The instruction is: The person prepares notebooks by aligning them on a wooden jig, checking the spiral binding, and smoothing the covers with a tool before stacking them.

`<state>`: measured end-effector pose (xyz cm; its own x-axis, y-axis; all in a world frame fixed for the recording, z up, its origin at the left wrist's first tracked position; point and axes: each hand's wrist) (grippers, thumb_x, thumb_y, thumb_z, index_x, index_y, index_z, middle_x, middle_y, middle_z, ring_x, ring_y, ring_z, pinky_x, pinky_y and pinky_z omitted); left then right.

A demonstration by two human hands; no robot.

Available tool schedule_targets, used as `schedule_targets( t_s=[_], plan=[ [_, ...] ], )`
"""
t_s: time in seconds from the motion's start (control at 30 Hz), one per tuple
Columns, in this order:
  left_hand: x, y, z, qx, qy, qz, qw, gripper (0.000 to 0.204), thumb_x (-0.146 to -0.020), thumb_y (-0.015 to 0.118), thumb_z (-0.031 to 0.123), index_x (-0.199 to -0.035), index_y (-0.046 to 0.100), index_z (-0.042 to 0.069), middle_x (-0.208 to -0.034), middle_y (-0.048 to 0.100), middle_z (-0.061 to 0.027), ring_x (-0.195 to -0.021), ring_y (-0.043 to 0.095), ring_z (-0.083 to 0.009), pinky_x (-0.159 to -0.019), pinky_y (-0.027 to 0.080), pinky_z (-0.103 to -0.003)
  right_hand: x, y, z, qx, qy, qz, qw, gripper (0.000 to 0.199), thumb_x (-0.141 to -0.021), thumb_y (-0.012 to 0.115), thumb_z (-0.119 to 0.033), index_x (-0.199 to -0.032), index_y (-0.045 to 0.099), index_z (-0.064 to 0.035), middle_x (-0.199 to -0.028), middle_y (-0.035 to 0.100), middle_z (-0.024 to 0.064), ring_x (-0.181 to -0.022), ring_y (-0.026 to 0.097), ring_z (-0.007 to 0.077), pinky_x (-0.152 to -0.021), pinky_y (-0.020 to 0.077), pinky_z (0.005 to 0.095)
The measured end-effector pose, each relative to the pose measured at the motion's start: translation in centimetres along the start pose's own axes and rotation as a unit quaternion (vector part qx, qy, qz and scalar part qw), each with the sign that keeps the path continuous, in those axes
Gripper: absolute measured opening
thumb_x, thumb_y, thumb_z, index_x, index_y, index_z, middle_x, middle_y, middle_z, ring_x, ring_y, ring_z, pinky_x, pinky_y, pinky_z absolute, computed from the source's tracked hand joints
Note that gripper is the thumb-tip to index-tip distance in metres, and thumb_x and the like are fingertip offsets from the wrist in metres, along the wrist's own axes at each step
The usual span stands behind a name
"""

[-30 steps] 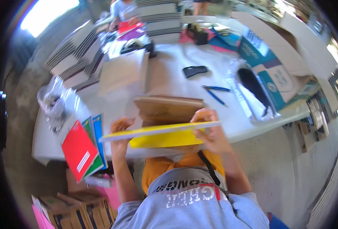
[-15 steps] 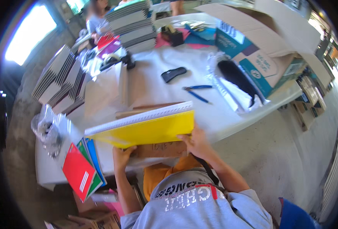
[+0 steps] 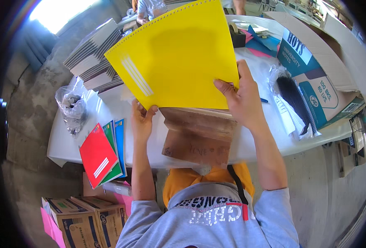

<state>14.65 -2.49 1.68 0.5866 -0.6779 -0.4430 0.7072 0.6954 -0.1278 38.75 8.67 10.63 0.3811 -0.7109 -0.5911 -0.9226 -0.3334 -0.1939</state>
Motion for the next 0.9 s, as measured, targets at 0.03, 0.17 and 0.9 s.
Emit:
schedule_targets(
  t_s=[0.03, 0.17, 0.9],
  plan=[
    [0.1, 0.3, -0.5, 0.035, 0.013, 0.022, 0.999, 0.034, -0.082, 0.062, -0.001, -0.113, 0.046, 0.001, -0.084, 0.061, -0.0052, -0.071, 0.055, -0.0087, -0.065, 0.044, -0.022, -0.1, 0.1, 0.1, 0.019, -0.001, -0.004, 1.000, 0.027, -0.086, 0.061, -0.010, -0.106, 0.044, -0.0030, -0.092, 0.058, 0.0094, -0.087, 0.054, 0.0125, -0.074, 0.0423, 0.0258],
    [-0.1, 0.3, -1.4, 0.046, 0.003, 0.014, 0.999, 0.034, -0.083, 0.061, 0.000, -0.113, 0.046, 0.002, -0.081, 0.061, -0.0042, -0.070, 0.053, -0.0075, -0.062, 0.042, -0.022, -0.3, 0.3, -0.1, 0.013, -0.013, -0.008, 1.000, 0.028, -0.085, 0.060, -0.008, -0.107, 0.044, -0.0024, -0.091, 0.059, 0.0105, -0.084, 0.056, 0.0137, -0.073, 0.0432, 0.0268],
    [3.8, 2.7, 5.6, -0.346, 0.258, 0.170, 0.886, 0.058, -0.076, 0.071, 0.017, -0.123, 0.041, 0.002, -0.121, 0.042, -0.0192, -0.122, 0.036, -0.0362, -0.101, 0.030, -0.049, -1.2, -15.1, 22.8, 0.602, 0.273, 0.008, 0.750, 0.035, -0.080, 0.062, -0.020, -0.110, 0.052, -0.0053, -0.116, 0.053, 0.0189, -0.104, 0.055, 0.0360, -0.083, 0.0478, 0.0462]
  ],
)
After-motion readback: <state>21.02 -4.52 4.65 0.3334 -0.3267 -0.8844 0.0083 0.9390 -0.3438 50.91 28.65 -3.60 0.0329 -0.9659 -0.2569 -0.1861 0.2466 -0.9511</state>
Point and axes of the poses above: each hand's wrist, its own x-axis away from the middle knuckle, its own y-axis out of the palm, z = x × y
